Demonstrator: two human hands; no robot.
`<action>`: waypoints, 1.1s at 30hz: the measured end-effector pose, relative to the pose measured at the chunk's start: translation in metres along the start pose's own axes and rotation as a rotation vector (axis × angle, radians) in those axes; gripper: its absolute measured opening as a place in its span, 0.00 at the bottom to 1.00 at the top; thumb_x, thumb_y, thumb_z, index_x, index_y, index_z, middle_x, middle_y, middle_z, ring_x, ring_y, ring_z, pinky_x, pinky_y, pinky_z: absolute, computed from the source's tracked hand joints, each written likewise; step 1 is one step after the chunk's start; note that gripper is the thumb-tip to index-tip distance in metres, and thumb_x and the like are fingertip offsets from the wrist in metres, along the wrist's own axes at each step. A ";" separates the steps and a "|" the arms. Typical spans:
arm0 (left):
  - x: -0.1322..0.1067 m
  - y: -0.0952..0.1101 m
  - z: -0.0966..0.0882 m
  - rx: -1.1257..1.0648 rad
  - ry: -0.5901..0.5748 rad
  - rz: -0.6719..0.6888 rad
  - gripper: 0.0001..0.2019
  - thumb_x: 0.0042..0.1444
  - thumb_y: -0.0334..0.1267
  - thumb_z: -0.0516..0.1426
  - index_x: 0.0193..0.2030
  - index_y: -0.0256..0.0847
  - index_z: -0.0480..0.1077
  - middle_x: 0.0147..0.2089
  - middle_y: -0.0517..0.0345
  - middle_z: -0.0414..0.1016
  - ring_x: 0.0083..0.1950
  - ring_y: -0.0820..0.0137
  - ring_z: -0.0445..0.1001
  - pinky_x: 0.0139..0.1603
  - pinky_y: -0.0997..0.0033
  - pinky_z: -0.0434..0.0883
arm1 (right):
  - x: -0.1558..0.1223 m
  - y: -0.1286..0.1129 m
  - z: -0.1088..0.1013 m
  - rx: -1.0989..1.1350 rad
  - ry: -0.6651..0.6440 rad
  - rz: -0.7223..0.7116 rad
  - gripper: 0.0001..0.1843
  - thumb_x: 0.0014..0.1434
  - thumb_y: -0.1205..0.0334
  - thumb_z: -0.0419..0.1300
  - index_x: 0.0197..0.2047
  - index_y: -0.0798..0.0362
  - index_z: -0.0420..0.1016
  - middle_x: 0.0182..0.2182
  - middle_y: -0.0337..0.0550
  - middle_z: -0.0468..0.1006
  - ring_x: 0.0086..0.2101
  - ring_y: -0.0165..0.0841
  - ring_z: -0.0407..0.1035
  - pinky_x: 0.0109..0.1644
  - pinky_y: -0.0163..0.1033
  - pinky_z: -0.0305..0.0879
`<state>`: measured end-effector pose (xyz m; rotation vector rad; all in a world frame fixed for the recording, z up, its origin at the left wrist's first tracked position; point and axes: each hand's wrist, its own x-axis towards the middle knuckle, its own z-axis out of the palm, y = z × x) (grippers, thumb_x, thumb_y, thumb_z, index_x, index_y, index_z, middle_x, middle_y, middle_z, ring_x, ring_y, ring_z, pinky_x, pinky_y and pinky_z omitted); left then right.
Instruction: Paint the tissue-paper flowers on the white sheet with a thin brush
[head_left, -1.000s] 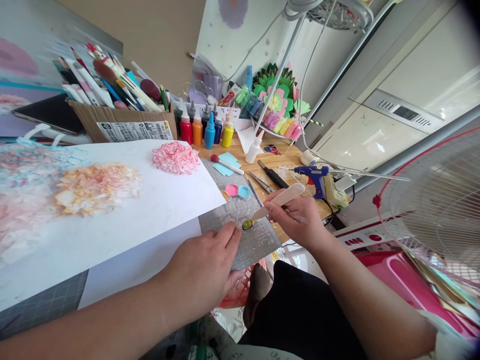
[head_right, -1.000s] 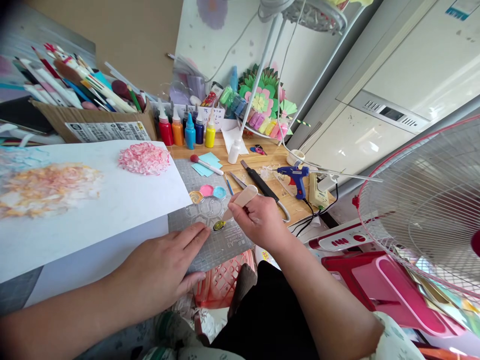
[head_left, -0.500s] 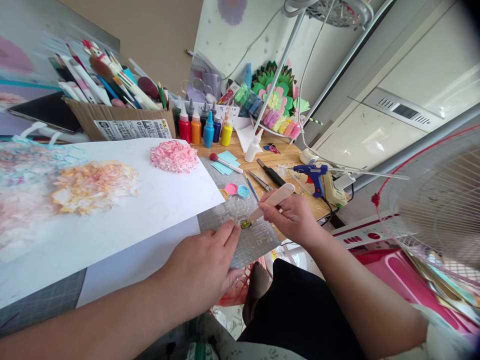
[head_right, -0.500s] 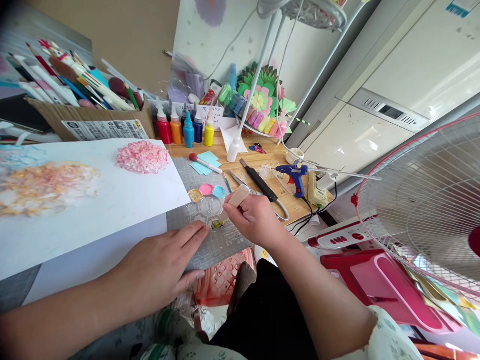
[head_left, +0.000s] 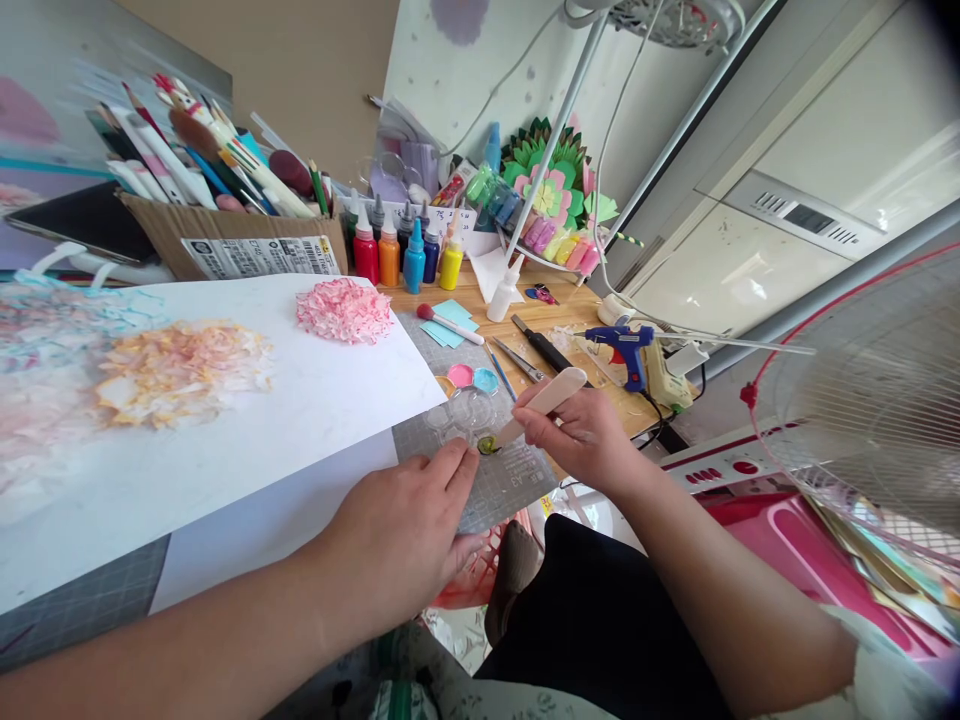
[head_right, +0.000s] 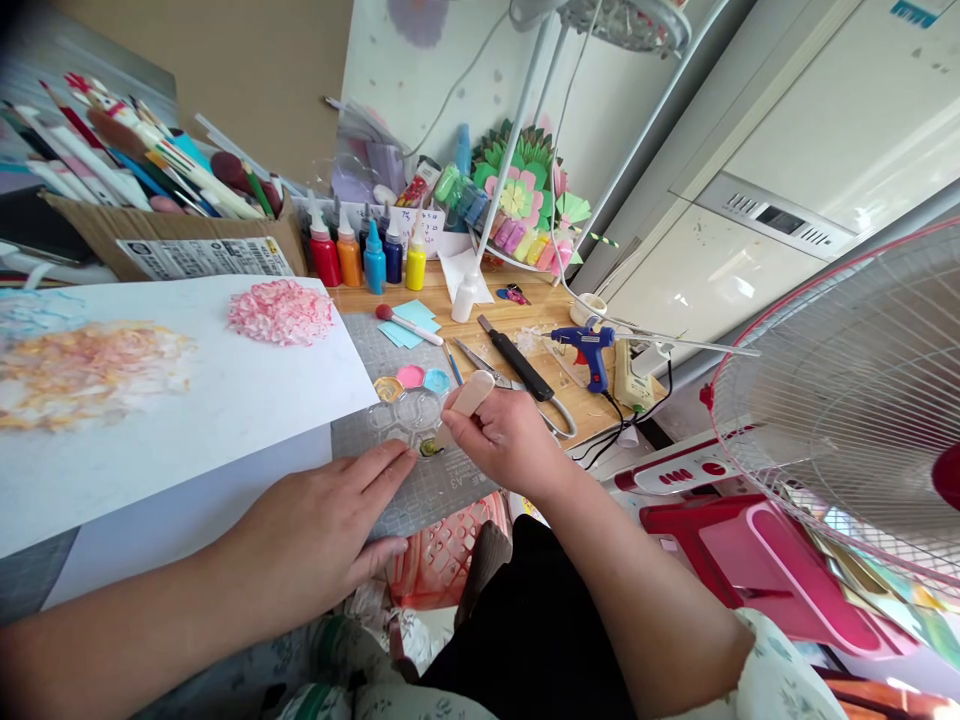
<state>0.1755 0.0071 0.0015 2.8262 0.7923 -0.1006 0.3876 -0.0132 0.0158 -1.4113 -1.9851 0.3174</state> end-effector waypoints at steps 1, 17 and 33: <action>0.000 0.000 -0.001 0.001 -0.005 0.001 0.29 0.61 0.41 0.54 0.66 0.30 0.57 0.66 0.40 0.61 0.55 0.52 0.73 0.51 0.51 0.76 | 0.000 0.000 0.000 0.007 -0.008 -0.005 0.11 0.64 0.61 0.55 0.31 0.55 0.72 0.28 0.40 0.74 0.27 0.27 0.68 0.31 0.32 0.62; -0.001 -0.002 0.006 0.040 0.058 0.018 0.29 0.61 0.43 0.54 0.66 0.31 0.58 0.66 0.41 0.63 0.56 0.52 0.73 0.50 0.53 0.77 | -0.040 0.006 -0.043 0.093 -0.315 -0.162 0.17 0.62 0.69 0.59 0.54 0.50 0.75 0.41 0.49 0.77 0.41 0.34 0.72 0.43 0.37 0.69; -0.001 -0.003 0.012 0.072 0.091 0.021 0.28 0.62 0.45 0.53 0.66 0.31 0.58 0.65 0.42 0.64 0.55 0.53 0.73 0.48 0.53 0.77 | -0.045 0.034 0.001 0.488 0.183 0.357 0.15 0.66 0.54 0.56 0.44 0.60 0.70 0.25 0.34 0.69 0.22 0.22 0.65 0.26 0.29 0.67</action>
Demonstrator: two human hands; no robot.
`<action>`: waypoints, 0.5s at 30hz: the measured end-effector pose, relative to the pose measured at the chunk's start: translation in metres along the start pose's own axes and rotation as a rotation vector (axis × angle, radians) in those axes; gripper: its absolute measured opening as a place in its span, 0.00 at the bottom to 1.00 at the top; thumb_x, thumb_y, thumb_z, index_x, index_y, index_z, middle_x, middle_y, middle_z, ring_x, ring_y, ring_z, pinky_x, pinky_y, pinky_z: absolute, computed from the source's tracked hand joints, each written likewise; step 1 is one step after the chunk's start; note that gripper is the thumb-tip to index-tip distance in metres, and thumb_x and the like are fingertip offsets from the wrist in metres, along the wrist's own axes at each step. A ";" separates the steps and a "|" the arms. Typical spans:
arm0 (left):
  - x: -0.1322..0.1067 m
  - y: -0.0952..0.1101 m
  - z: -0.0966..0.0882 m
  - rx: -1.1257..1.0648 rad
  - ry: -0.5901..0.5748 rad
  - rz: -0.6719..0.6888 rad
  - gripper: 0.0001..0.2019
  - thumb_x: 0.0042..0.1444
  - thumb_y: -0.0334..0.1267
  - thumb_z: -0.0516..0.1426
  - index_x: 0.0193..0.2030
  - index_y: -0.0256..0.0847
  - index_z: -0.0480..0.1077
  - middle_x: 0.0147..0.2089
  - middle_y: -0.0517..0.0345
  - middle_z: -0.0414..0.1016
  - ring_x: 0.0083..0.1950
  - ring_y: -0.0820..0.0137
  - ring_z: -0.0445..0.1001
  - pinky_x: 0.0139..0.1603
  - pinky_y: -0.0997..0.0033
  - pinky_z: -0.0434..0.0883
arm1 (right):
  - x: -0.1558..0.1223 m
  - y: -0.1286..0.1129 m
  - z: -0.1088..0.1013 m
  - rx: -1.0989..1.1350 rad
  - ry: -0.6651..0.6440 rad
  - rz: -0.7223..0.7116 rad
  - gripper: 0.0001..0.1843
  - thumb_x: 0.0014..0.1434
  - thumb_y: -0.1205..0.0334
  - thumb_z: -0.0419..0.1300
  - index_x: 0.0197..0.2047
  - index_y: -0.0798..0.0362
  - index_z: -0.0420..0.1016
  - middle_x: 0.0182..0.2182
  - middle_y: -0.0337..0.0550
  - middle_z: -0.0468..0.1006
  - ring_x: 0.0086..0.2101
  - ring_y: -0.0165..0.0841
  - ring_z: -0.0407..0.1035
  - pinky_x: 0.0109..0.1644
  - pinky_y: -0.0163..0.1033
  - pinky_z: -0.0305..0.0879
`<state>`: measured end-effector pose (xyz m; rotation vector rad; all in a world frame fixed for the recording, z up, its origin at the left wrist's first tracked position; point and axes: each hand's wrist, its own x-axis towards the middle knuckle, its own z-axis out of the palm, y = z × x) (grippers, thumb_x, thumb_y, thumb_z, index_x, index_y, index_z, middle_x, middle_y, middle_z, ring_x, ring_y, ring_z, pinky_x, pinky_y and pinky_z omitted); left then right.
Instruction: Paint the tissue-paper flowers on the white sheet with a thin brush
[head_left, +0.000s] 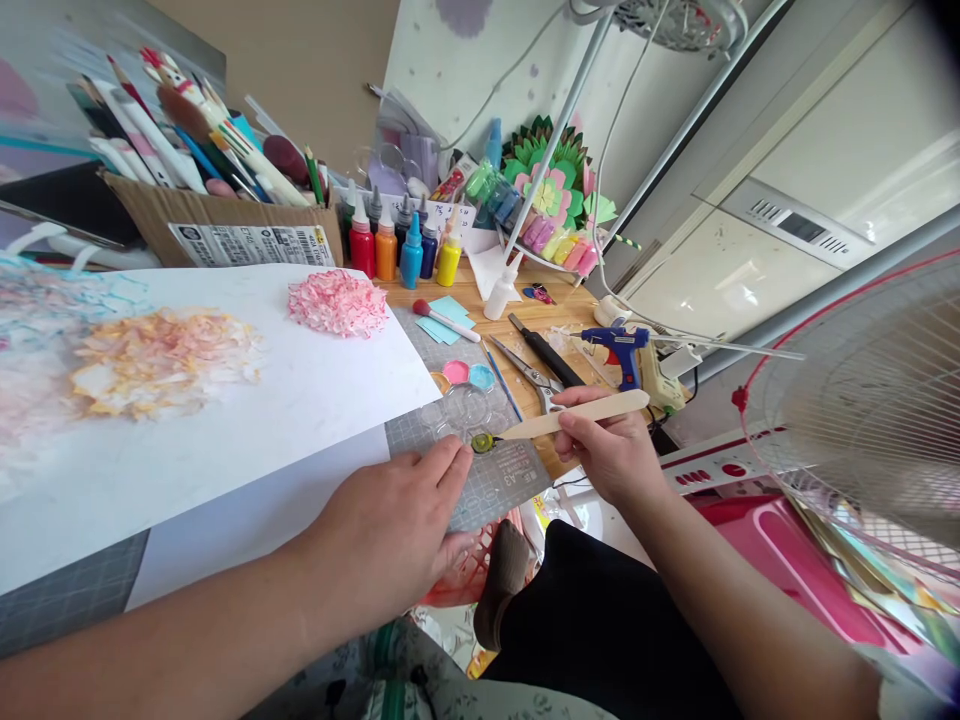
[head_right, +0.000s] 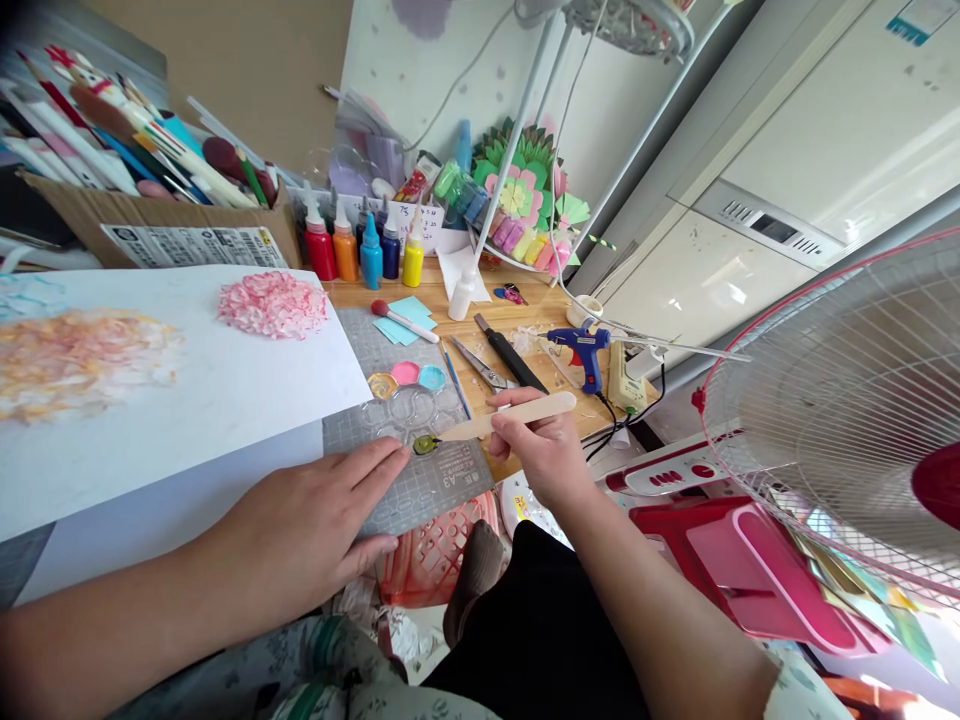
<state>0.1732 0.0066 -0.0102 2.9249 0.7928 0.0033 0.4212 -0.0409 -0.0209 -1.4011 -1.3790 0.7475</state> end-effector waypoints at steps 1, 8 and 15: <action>0.000 0.000 0.000 -0.006 -0.003 -0.003 0.29 0.62 0.45 0.53 0.66 0.32 0.58 0.65 0.42 0.64 0.55 0.53 0.73 0.48 0.53 0.77 | 0.001 0.004 0.003 0.025 0.017 0.031 0.15 0.66 0.54 0.56 0.44 0.59 0.70 0.25 0.34 0.69 0.22 0.22 0.64 0.25 0.29 0.66; 0.001 0.001 0.000 -0.019 -0.018 -0.007 0.29 0.61 0.44 0.54 0.66 0.31 0.58 0.66 0.42 0.63 0.56 0.53 0.72 0.49 0.54 0.77 | 0.003 0.000 0.003 0.085 0.094 0.085 0.13 0.66 0.56 0.57 0.40 0.59 0.70 0.24 0.33 0.67 0.21 0.21 0.62 0.24 0.27 0.64; 0.000 0.000 -0.001 -0.016 -0.019 -0.003 0.29 0.61 0.44 0.55 0.66 0.31 0.58 0.66 0.41 0.63 0.56 0.52 0.72 0.50 0.53 0.77 | 0.002 -0.016 0.005 0.004 0.094 0.042 0.13 0.62 0.56 0.62 0.36 0.59 0.71 0.20 0.32 0.68 0.19 0.22 0.64 0.23 0.28 0.65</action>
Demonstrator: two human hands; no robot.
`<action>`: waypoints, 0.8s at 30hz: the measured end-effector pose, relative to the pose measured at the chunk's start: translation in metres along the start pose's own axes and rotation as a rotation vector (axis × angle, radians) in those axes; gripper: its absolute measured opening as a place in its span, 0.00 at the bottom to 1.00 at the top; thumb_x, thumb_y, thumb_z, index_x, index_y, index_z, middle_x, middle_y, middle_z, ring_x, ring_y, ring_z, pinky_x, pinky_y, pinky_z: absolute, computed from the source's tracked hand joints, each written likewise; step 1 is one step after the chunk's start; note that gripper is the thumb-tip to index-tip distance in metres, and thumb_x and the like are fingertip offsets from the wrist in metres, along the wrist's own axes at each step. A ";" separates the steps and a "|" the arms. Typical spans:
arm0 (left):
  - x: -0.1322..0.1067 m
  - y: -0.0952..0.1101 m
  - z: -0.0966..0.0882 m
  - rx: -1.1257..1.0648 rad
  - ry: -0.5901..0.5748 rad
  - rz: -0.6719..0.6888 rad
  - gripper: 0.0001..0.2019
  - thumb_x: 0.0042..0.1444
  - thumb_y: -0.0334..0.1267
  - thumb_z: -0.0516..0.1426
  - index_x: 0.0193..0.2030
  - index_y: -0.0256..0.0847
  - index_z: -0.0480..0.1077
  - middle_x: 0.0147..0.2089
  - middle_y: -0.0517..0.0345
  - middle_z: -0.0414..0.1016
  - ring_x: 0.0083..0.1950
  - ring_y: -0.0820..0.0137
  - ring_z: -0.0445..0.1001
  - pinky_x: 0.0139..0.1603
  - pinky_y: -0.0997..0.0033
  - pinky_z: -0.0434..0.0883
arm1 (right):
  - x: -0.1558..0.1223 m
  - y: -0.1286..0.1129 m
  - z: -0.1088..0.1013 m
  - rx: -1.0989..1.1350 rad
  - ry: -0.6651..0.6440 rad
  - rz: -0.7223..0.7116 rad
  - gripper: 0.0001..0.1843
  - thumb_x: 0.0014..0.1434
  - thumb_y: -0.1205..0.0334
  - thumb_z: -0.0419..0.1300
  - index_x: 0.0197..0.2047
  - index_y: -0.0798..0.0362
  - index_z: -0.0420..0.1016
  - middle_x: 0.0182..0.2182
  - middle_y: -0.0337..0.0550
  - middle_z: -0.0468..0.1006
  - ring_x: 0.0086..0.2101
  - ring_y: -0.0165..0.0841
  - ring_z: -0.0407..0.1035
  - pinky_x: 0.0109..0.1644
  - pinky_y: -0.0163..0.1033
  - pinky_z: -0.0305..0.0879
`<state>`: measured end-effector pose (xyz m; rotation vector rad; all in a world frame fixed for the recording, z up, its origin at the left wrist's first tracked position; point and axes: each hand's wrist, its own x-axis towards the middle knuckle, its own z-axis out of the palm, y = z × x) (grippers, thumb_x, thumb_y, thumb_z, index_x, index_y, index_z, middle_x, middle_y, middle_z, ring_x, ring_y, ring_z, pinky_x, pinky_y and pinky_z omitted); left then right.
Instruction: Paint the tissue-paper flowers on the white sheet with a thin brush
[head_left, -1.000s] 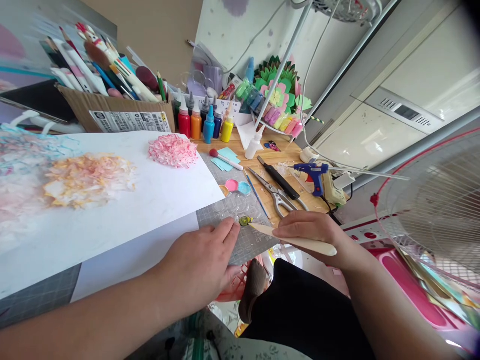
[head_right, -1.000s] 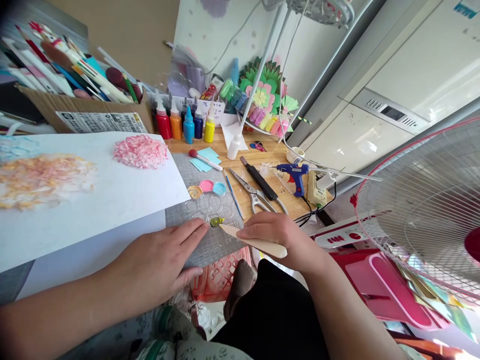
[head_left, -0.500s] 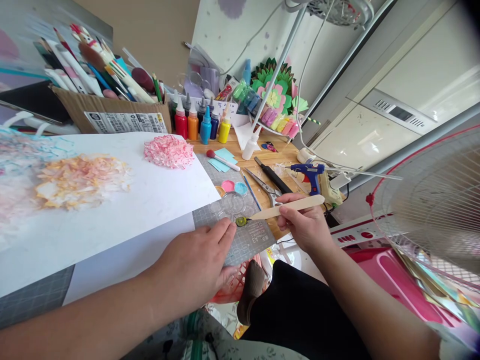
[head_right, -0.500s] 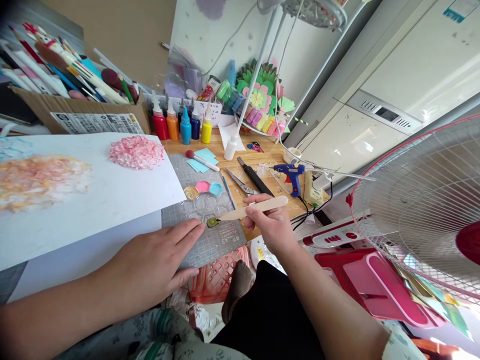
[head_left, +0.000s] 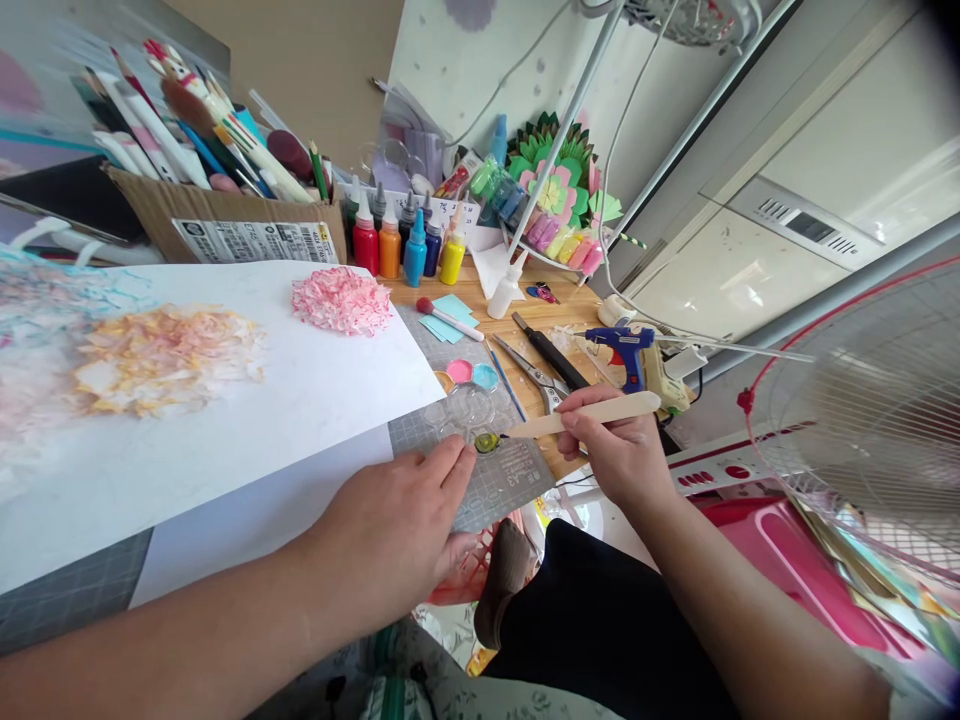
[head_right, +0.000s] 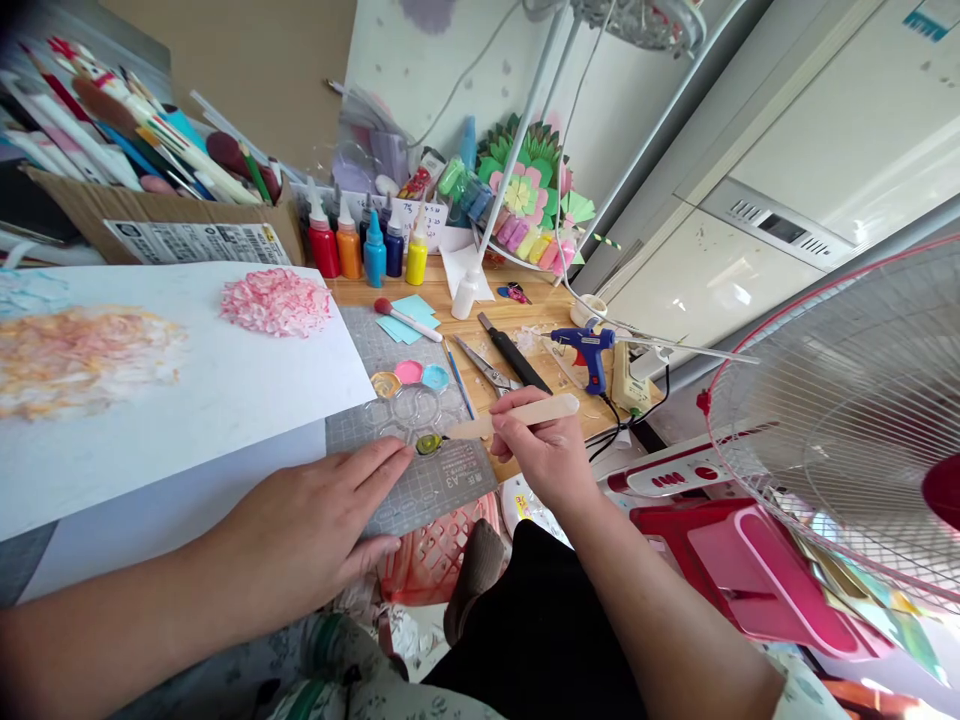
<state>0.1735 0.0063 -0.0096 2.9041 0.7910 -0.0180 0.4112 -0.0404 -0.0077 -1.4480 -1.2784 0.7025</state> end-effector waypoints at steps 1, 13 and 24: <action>0.000 0.000 0.000 0.000 -0.001 0.001 0.29 0.60 0.43 0.55 0.66 0.31 0.58 0.66 0.41 0.63 0.56 0.52 0.73 0.50 0.52 0.77 | 0.000 -0.001 0.001 -0.009 -0.001 -0.008 0.14 0.62 0.54 0.62 0.36 0.59 0.71 0.20 0.31 0.68 0.19 0.22 0.64 0.23 0.28 0.65; 0.000 0.000 0.000 -0.007 0.011 0.005 0.29 0.60 0.43 0.55 0.65 0.30 0.58 0.64 0.40 0.64 0.54 0.52 0.73 0.49 0.52 0.76 | 0.003 -0.021 0.018 -0.188 -0.085 0.015 0.09 0.55 0.58 0.60 0.35 0.55 0.71 0.19 0.38 0.73 0.22 0.29 0.69 0.25 0.32 0.67; 0.000 0.000 0.002 -0.003 0.018 0.011 0.30 0.60 0.44 0.55 0.65 0.29 0.59 0.64 0.40 0.65 0.53 0.51 0.73 0.48 0.52 0.77 | 0.011 -0.025 0.023 -0.248 -0.182 0.011 0.07 0.57 0.59 0.57 0.35 0.54 0.71 0.20 0.37 0.73 0.22 0.28 0.69 0.26 0.32 0.66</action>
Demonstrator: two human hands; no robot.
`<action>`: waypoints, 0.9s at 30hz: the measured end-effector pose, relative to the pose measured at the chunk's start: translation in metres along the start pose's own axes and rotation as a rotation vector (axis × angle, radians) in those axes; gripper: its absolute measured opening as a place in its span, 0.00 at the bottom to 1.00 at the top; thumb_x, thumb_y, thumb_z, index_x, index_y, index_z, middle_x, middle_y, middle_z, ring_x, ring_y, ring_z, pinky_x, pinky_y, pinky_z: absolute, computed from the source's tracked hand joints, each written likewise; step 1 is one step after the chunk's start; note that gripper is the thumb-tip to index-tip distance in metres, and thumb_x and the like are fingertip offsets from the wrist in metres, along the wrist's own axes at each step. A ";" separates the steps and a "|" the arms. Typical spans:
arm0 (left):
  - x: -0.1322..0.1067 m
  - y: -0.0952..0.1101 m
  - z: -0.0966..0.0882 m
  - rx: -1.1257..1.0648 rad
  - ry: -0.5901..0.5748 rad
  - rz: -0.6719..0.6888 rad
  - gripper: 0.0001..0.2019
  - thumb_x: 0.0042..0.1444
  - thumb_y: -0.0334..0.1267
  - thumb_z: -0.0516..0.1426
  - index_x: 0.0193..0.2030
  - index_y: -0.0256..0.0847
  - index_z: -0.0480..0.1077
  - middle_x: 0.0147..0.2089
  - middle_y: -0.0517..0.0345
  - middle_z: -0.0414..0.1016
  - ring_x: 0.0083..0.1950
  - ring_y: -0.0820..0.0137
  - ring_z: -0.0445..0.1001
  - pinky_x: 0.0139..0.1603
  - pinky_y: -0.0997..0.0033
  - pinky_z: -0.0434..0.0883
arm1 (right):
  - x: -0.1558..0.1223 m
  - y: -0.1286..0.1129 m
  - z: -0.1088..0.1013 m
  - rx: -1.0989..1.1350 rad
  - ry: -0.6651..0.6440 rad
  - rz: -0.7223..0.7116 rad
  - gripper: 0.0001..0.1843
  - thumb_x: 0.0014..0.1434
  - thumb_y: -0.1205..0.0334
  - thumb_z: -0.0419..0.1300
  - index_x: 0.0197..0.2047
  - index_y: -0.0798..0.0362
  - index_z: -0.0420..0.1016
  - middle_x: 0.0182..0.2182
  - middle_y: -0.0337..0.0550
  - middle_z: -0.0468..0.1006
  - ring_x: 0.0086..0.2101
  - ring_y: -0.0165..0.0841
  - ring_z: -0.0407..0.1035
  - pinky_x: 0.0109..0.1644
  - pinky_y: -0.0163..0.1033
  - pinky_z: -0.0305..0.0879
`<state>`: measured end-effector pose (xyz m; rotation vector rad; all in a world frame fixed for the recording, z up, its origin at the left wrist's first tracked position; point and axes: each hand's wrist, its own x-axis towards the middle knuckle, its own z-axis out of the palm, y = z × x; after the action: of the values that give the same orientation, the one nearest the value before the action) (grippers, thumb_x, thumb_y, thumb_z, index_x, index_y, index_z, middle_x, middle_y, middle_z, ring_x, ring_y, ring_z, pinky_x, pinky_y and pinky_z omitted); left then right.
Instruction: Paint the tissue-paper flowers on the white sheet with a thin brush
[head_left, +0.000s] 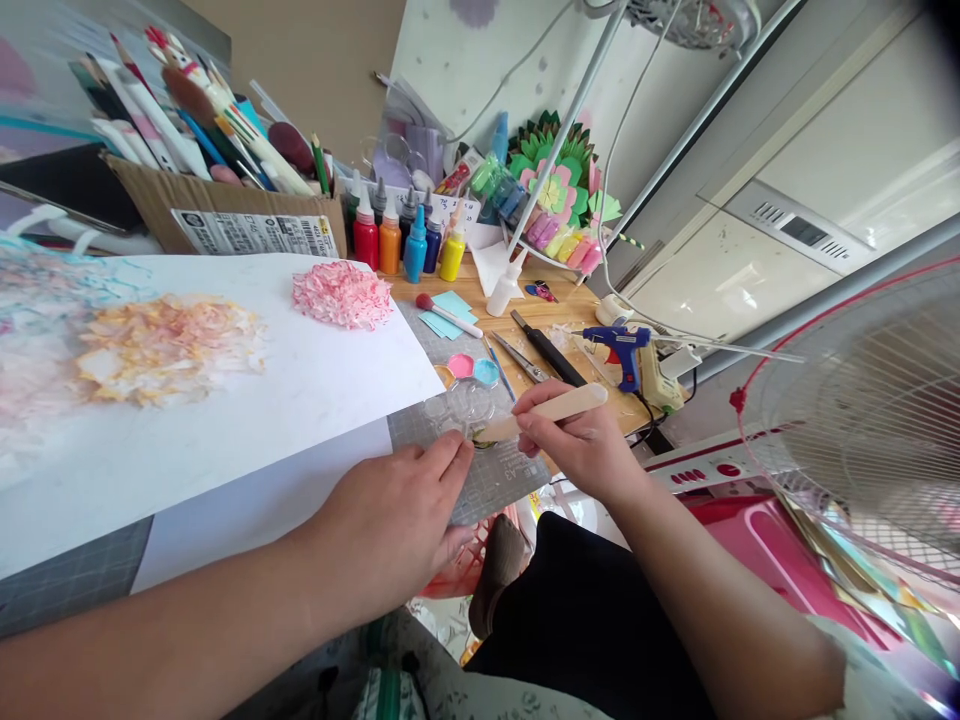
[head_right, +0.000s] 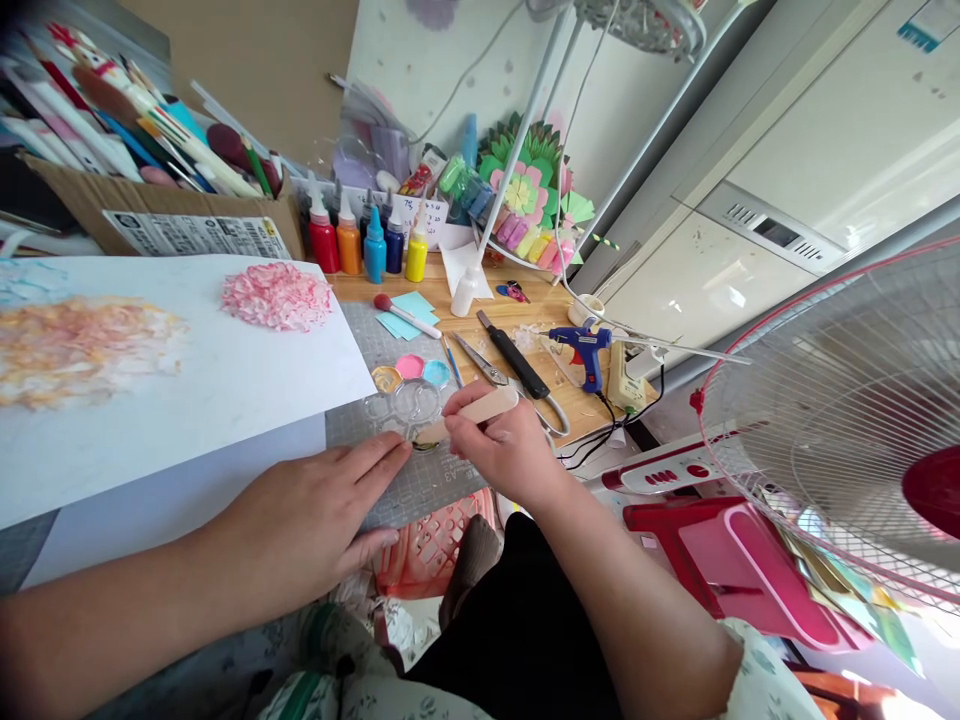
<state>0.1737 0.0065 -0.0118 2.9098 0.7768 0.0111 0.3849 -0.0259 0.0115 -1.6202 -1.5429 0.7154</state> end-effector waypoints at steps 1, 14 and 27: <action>0.000 0.000 0.000 -0.001 -0.002 -0.001 0.30 0.60 0.44 0.55 0.65 0.30 0.58 0.64 0.40 0.65 0.53 0.51 0.74 0.48 0.52 0.77 | 0.000 0.000 0.000 -0.006 0.002 -0.006 0.07 0.57 0.59 0.57 0.35 0.54 0.71 0.21 0.37 0.74 0.22 0.29 0.69 0.27 0.32 0.66; 0.000 0.000 -0.003 -0.021 -0.014 -0.018 0.29 0.60 0.44 0.54 0.65 0.30 0.59 0.65 0.39 0.64 0.55 0.51 0.73 0.50 0.51 0.76 | 0.001 0.004 -0.004 -0.098 0.018 -0.093 0.05 0.58 0.62 0.56 0.34 0.53 0.71 0.22 0.36 0.72 0.22 0.27 0.67 0.27 0.32 0.62; -0.001 0.000 -0.003 -0.011 -0.014 -0.015 0.29 0.61 0.46 0.54 0.65 0.30 0.59 0.65 0.39 0.64 0.54 0.51 0.73 0.50 0.51 0.76 | 0.005 0.001 -0.004 -0.107 -0.018 -0.113 0.05 0.57 0.63 0.55 0.34 0.54 0.71 0.22 0.36 0.72 0.23 0.26 0.67 0.28 0.32 0.63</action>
<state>0.1727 0.0058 -0.0088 2.8908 0.7939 -0.0069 0.3890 -0.0219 0.0132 -1.5925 -1.6960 0.5971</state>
